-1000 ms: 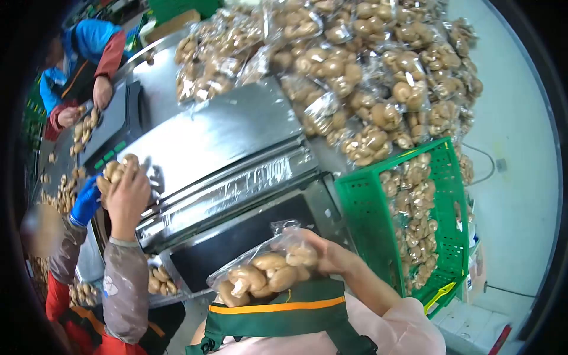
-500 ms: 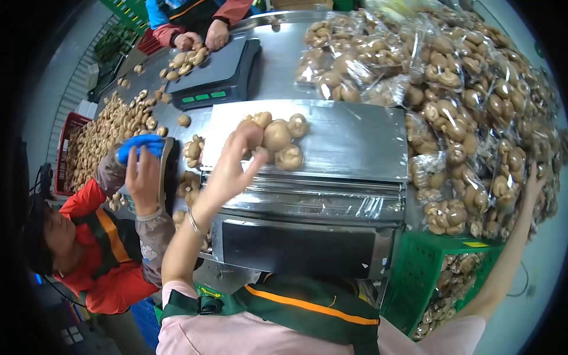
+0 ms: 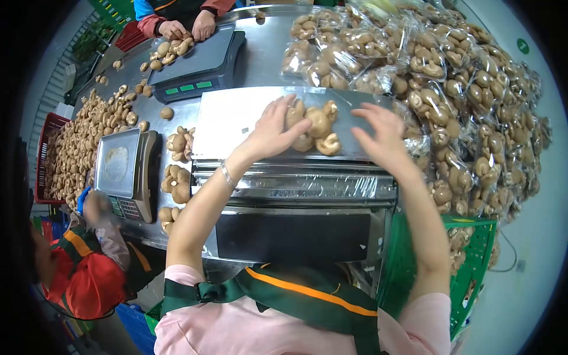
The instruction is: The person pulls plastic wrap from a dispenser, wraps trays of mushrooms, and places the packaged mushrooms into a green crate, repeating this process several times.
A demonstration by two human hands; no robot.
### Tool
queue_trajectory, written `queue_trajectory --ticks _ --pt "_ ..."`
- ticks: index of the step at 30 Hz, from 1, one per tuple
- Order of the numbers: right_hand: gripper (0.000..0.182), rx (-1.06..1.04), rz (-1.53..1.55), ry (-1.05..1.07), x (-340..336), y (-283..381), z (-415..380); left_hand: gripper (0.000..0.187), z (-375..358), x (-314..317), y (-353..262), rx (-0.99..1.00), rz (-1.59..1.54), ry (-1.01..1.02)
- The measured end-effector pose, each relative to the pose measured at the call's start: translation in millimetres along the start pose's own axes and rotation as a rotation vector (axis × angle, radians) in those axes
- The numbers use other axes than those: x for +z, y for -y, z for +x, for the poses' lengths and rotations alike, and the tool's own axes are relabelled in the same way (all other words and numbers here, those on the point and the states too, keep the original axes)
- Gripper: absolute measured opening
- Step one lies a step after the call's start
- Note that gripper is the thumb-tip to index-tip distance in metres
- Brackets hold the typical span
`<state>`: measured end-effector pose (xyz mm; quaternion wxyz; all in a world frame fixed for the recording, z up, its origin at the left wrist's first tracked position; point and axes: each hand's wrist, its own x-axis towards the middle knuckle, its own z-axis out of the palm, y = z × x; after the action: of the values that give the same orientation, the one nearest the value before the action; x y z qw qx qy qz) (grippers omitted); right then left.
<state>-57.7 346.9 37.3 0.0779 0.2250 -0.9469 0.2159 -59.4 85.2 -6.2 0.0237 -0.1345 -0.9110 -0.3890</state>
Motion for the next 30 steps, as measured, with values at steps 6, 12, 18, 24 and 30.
queue_trajectory --ticks 6,12,18,24,30 --pt "0.029 0.456 0.034 -0.049 11.4 -1.2 -62.8 0.059 -97.3 -53.2 -13.9 0.021 0.35 -0.185" --pt "0.035 0.364 -0.36 0.074 35.9 29.5 -103.4 0.043 -136.2 -64.1 11.2 -0.146 0.725 -0.079" --pt "0.029 0.471 0.034 0.157 33.9 19.0 -100.7 0.048 -141.2 -65.8 16.3 -0.063 0.807 -0.183" --pt "0.024 0.648 0.632 0.167 16.8 13.8 -107.3 0.028 -131.0 -72.0 24.9 -0.294 0.11 0.063" --pt "0.023 1.082 2.072 0.115 -15.2 58.1 -202.2 0.027 -235.7 -95.2 38.8 -0.881 -1.612 0.381"
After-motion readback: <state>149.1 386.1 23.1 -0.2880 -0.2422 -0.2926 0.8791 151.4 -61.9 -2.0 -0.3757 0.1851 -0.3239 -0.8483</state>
